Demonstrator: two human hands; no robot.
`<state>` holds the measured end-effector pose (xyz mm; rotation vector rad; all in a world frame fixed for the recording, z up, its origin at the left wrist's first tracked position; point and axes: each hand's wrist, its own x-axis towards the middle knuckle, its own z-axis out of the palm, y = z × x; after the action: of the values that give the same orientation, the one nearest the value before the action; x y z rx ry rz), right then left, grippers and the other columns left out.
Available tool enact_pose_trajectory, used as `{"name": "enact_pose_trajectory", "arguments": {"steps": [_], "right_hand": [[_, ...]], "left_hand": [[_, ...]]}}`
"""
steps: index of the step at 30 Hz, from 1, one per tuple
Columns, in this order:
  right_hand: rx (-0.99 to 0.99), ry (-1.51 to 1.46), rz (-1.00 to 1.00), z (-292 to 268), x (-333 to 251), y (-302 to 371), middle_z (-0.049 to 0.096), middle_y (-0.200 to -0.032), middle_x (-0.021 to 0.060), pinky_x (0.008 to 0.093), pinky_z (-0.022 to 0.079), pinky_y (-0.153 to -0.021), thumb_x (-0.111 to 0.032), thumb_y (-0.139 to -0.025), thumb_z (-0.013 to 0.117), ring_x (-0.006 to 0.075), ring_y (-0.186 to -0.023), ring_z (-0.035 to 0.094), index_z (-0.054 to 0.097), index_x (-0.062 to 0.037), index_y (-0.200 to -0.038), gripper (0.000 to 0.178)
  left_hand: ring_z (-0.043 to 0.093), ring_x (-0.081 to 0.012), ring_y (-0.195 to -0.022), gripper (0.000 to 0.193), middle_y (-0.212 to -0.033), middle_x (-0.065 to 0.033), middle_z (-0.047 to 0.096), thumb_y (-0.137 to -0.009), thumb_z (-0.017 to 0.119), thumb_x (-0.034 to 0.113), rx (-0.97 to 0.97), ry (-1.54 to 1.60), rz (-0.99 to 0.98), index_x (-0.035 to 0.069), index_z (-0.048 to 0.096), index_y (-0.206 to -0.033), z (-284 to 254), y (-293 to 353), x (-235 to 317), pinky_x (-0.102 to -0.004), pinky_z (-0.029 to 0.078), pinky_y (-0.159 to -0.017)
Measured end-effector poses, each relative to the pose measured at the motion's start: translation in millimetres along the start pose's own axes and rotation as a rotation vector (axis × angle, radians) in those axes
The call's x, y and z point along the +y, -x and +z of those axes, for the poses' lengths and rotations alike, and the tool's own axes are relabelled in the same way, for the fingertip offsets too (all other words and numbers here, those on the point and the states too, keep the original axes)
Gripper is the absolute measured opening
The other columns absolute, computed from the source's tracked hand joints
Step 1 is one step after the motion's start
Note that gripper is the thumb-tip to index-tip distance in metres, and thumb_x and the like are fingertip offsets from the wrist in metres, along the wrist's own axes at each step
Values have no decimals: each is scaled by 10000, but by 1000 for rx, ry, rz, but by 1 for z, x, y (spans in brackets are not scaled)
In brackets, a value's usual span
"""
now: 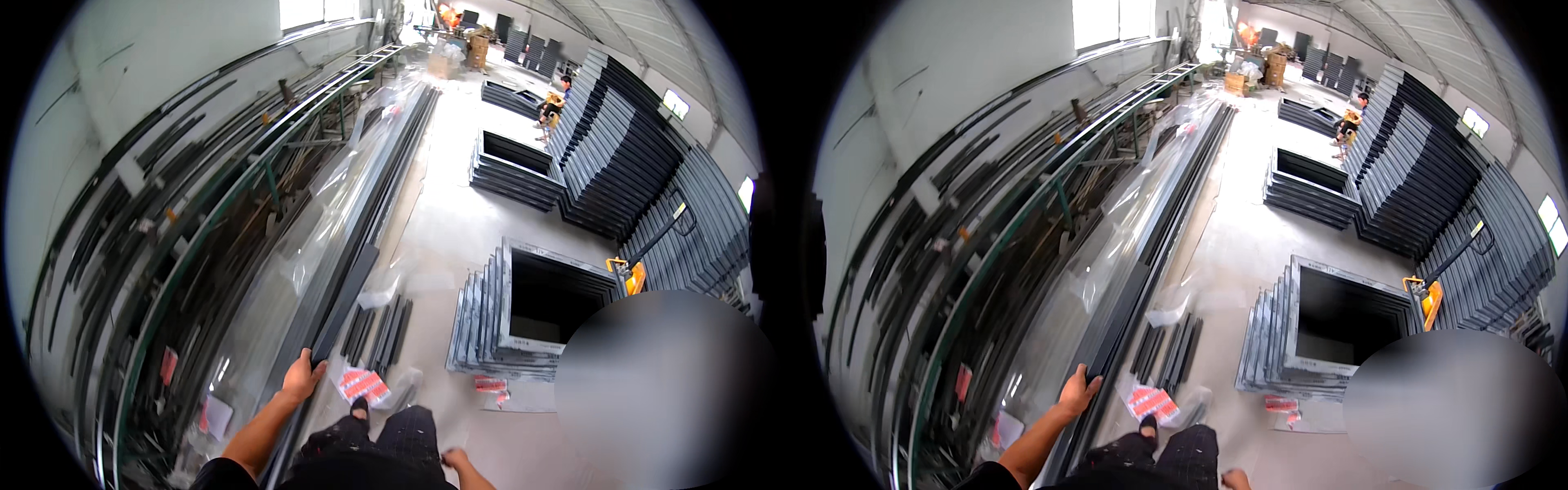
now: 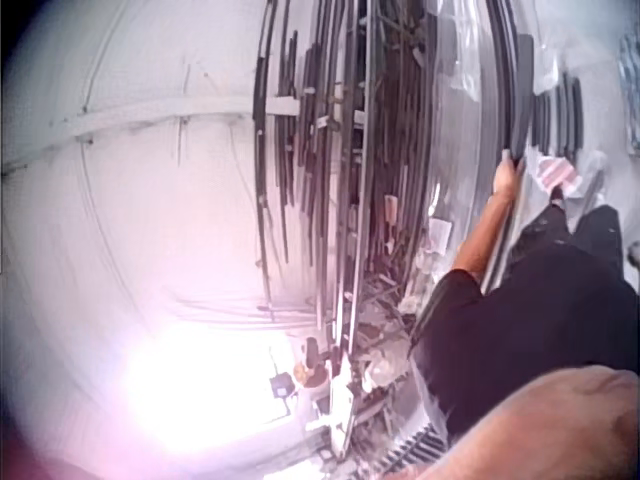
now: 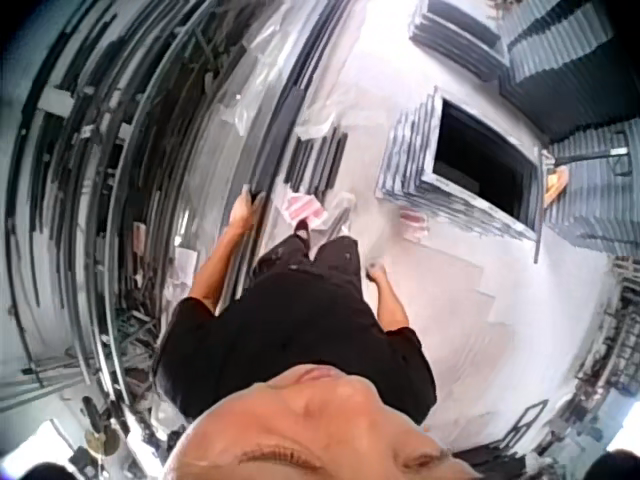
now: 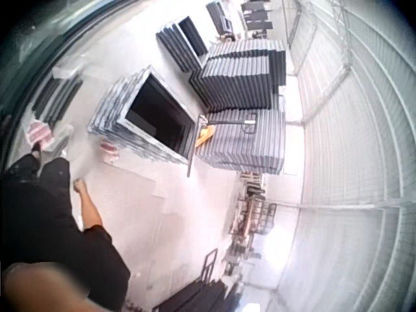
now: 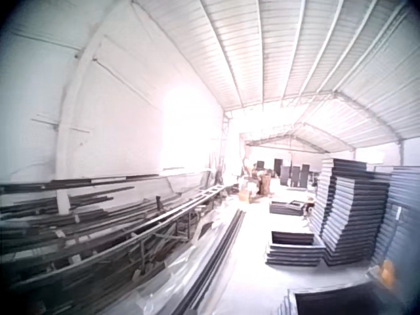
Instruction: The person operates a cutting machine to process strips and then fits them into a metal frame by hand.
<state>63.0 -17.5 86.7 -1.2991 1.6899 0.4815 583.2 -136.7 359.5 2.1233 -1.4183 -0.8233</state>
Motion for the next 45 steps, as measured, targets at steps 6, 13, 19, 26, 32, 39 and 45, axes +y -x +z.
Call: {"name": "enact_pose_trajectory", "arguments": {"steps": [6, 13, 19, 26, 32, 39, 45], "right_hand": [[43, -394, 162, -24, -13, -12, 713, -820, 149, 437, 521, -712, -288, -830, 614, 319, -804, 679, 738, -62, -852, 259], [52, -463, 111, -270, -151, -224, 712, -861, 163, 461, 530, -726, -290, -821, 607, 341, -829, 685, 726, -78, -909, 259], [626, -198, -323, -634, -325, -444, 693, -686, 114, 386, 530, -632, -271, -845, 587, 229, -643, 679, 719, -61, -756, 264], [509, -592, -699, -953, -570, -506, 683, -761, 60, 295, 518, -614, -176, -921, 582, 135, -668, 647, 669, 8, -974, 210], [383, -268, -321, -1053, -571, -692, 710, -762, 96, 324, 536, -640, -239, -898, 614, 168, -661, 680, 694, -26, -926, 230], [194, -513, 356, -1039, -485, -775, 686, -752, 161, 405, 566, -615, -302, -820, 657, 277, -655, 689, 675, -22, -835, 281], [93, -508, 259, -1142, -582, -853, 695, -756, 154, 402, 566, -631, -264, -804, 660, 269, -663, 695, 679, -25, -798, 240]], "left_hand": [[594, -501, -917, 496, -938, -321, 629, -930, 591, 418, 59, -57, 36, -16, 430, -1106, 19, -212, 87, -532, 466, -769], [605, -491, -962, 522, -981, -321, 638, -935, 561, 460, 35, -175, -115, -29, 453, -1082, 76, -430, 149, -544, 465, -813], [593, -512, -962, 585, -975, -335, 632, -932, 534, 529, 43, -230, -181, -27, 457, -1097, 67, -562, 169, -558, 468, -806], [593, -488, -1028, 619, -1047, -334, 626, -901, 564, 548, -18, -238, -485, -36, 489, -1090, 92, -709, 167, -522, 473, -869], [601, -485, -1038, 604, -1080, -343, 621, -911, 590, 445, 153, -216, -426, -63, 485, -1221, 106, -952, 193, -505, 491, -888], [589, -525, -868, 498, -864, -338, 624, -933, 593, 430, 381, -98, -107, -39, 462, -1038, 73, -1347, 357, -545, 467, -732], [601, -512, -859, 434, -847, -308, 633, -936, 611, 375, 330, 132, 13, -19, 465, -1044, 81, -1604, 504, -509, 478, -691]]}}
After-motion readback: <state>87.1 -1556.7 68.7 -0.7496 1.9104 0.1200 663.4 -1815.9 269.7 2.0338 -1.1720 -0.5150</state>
